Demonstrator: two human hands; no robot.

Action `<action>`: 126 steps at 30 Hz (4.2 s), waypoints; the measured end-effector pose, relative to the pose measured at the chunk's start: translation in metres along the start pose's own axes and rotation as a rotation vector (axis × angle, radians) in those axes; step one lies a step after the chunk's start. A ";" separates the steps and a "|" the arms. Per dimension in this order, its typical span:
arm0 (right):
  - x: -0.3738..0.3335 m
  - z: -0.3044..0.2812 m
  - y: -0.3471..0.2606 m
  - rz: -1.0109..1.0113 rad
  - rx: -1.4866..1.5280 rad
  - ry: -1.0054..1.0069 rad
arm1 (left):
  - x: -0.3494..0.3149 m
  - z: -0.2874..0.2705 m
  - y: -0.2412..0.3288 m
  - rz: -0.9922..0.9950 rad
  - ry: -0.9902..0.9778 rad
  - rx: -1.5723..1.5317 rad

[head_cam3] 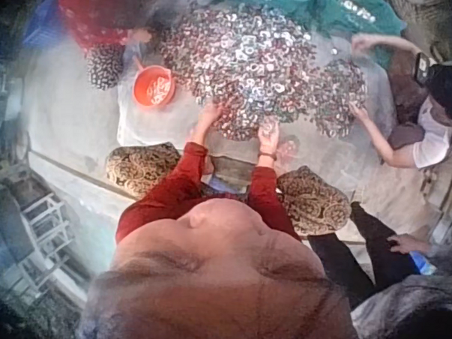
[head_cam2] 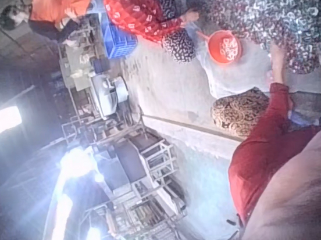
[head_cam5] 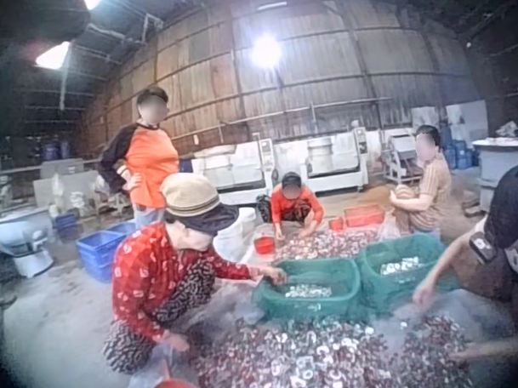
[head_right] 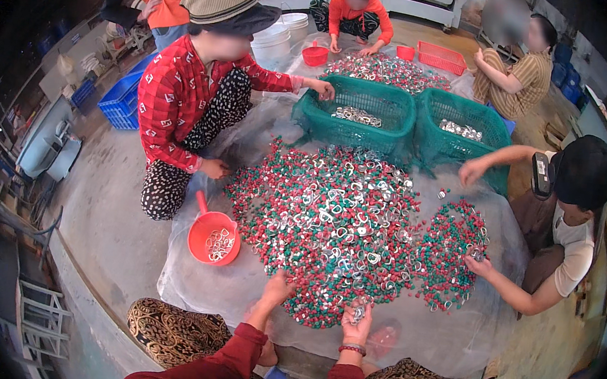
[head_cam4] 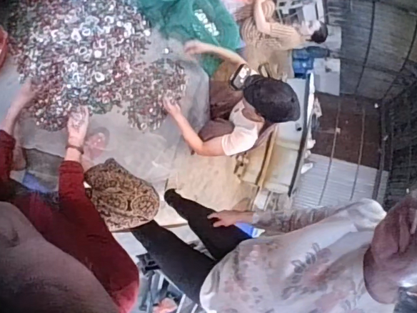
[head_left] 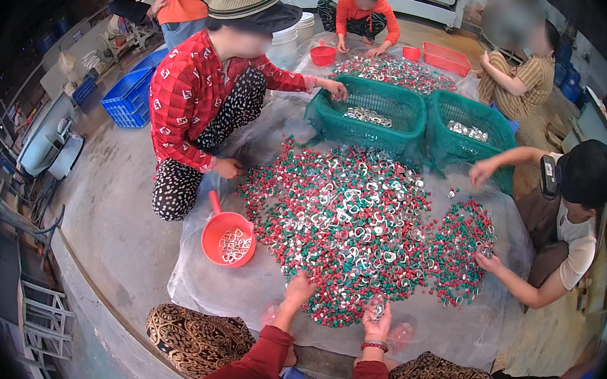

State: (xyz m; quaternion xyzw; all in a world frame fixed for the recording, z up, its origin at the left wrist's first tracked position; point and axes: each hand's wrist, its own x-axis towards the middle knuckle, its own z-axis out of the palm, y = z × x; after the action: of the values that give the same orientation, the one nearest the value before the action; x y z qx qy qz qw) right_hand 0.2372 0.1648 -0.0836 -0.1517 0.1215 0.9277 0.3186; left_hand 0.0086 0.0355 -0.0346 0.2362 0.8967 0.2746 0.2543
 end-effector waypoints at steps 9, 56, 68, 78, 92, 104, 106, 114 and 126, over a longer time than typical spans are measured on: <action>-0.012 0.044 0.002 -0.175 -0.003 0.132 | 0.005 0.031 -0.086 -0.129 0.008 0.115; -0.020 0.053 0.019 -0.103 -0.526 0.280 | 0.017 0.001 0.041 -0.153 -0.826 -0.515; -0.017 0.054 0.027 -0.103 -0.426 0.366 | -0.017 0.007 0.095 0.701 -0.341 -0.112; -0.014 0.028 0.002 -0.113 -0.267 0.186 | 0.013 0.006 0.108 0.557 -0.261 -0.075; -0.027 0.008 -0.044 -0.577 0.027 0.288 | 0.024 0.110 0.140 0.724 -0.414 -0.073; -0.031 0.012 -0.046 -0.697 0.435 0.145 | 0.012 0.240 0.198 1.311 -0.136 0.636; -0.028 0.018 -0.039 -0.685 0.509 0.201 | 0.015 0.235 0.189 1.301 -0.183 0.654; -0.027 0.016 -0.048 -0.617 0.309 0.427 | -0.001 0.182 0.200 1.162 0.006 0.273; -0.030 0.040 -0.040 -0.427 0.078 0.396 | -0.041 0.088 0.191 0.930 -0.317 -0.012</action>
State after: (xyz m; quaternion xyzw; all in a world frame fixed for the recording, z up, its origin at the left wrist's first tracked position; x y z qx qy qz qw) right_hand 0.2767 0.1923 -0.0411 -0.3394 0.1823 0.7868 0.4822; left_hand 0.1455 0.1865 0.0326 0.6490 0.6449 0.3248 0.2396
